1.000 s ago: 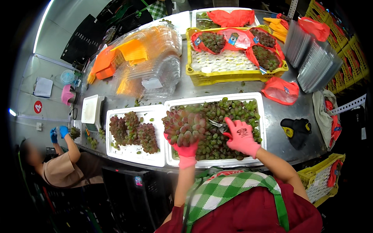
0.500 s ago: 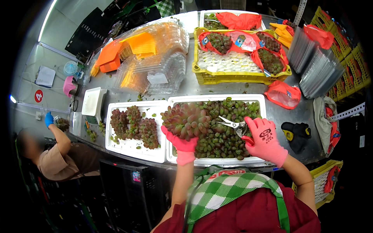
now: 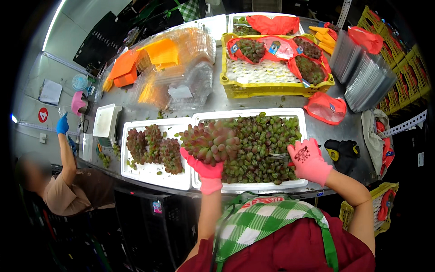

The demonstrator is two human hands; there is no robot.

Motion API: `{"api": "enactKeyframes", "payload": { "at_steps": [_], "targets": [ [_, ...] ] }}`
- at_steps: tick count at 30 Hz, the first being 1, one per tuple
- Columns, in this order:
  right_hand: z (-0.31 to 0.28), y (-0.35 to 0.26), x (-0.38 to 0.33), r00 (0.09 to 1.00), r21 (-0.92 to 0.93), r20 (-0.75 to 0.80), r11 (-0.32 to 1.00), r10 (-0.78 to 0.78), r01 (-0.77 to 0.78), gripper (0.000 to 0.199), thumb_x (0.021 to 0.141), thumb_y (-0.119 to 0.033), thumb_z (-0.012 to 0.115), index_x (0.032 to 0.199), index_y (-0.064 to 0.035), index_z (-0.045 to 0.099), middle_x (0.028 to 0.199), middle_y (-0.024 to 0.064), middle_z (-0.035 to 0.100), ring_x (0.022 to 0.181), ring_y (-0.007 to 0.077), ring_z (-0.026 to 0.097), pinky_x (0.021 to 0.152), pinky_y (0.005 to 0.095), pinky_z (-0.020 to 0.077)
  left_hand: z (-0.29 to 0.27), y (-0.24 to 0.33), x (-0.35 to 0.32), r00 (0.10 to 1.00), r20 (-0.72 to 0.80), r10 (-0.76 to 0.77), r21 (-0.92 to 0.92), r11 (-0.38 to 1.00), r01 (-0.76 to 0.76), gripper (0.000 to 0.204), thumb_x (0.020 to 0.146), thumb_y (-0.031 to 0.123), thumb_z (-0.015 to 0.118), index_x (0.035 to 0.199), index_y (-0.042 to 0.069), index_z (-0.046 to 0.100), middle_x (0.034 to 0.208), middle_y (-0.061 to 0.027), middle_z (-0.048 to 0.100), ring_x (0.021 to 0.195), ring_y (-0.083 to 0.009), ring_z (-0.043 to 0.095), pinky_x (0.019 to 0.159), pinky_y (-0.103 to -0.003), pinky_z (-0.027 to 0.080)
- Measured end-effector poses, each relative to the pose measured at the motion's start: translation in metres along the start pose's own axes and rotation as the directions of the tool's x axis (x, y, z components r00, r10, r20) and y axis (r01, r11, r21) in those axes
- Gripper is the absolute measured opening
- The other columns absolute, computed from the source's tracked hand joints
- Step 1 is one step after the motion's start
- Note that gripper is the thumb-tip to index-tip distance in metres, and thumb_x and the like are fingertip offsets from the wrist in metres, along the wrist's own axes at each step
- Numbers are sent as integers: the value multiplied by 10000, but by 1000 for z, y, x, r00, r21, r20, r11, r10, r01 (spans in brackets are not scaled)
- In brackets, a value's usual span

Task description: The person trims bunches of grapes using shears, moves crates of produce, and places the grapes into plastic containers.

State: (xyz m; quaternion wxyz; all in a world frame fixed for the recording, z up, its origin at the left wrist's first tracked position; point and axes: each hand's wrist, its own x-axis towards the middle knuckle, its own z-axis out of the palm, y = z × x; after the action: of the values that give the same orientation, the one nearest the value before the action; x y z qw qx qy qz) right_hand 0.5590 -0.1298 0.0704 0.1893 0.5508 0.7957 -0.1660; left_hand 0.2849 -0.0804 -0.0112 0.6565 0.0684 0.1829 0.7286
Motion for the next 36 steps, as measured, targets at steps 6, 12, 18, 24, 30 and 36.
{"api": "enactKeyframes", "payload": {
  "at_steps": [6, 12, 18, 24, 30, 36],
  "targets": [
    [-43, 1, -23, 956, 326, -203, 906, -210, 268, 503, 770, -291, 637, 1202, -69, 505, 963, 135, 611, 883, 311, 625, 754, 424, 483, -11, 6, -1, 992, 98, -77, -5, 997, 78, 677, 910, 619, 354, 1404, 159, 408, 1427, -86, 422, 1268, -303, 436, 1009, -460, 416],
    [-39, -21, -10, 953, 541, -205, 785, -225, 302, 474, 788, -282, 613, 1194, -55, 520, 920, 158, 643, 871, 331, 636, 749, 411, 502, -17, 0, -3, 980, 120, -158, -24, 987, 162, 696, 899, 642, 354, 1400, 162, 414, 1418, -81, 434, 1254, -301, 452, 1018, -463, 412],
    [-30, -28, -2, 949, 519, -219, 796, -228, 311, 455, 800, -308, 592, 1166, -46, 523, 910, 160, 645, 874, 331, 637, 753, 414, 501, -2, -4, -11, 985, 37, -168, 3, 986, 168, 689, 904, 642, 354, 1400, 168, 414, 1405, -72, 450, 1226, -284, 480, 990, -445, 442],
    [-31, -29, -2, 961, 558, -192, 783, -198, 273, 426, 796, -307, 590, 1120, -38, 527, 884, 173, 641, 850, 345, 635, 735, 425, 495, -6, -4, -9, 986, 3, -167, -17, 986, 167, 675, 927, 610, 357, 1438, 169, 367, 1444, -69, 412, 1299, -282, 414, 1084, -439, 343],
    [-34, -29, 1, 977, 626, -87, 752, -196, 206, 386, 786, -309, 576, 1051, -32, 529, 843, 182, 636, 827, 355, 631, 728, 431, 490, 12, -12, -11, 993, 119, -6, 20, 1000, 4, 641, 952, 567, 347, 1461, 178, 328, 1450, -74, 404, 1314, -276, 398, 1099, -448, 320],
    [-36, -28, 9, 978, 578, 5, 799, -209, 167, 377, 778, -319, 562, 1027, -39, 528, 834, 180, 644, 817, 353, 637, 736, 430, 489, 21, -11, -13, 982, 189, 7, 44, 999, -16, 620, 973, 535, 333, 1470, 164, 309, 1438, -104, 408, 1307, -268, 410, 1105, -449, 314]
  ]
}}
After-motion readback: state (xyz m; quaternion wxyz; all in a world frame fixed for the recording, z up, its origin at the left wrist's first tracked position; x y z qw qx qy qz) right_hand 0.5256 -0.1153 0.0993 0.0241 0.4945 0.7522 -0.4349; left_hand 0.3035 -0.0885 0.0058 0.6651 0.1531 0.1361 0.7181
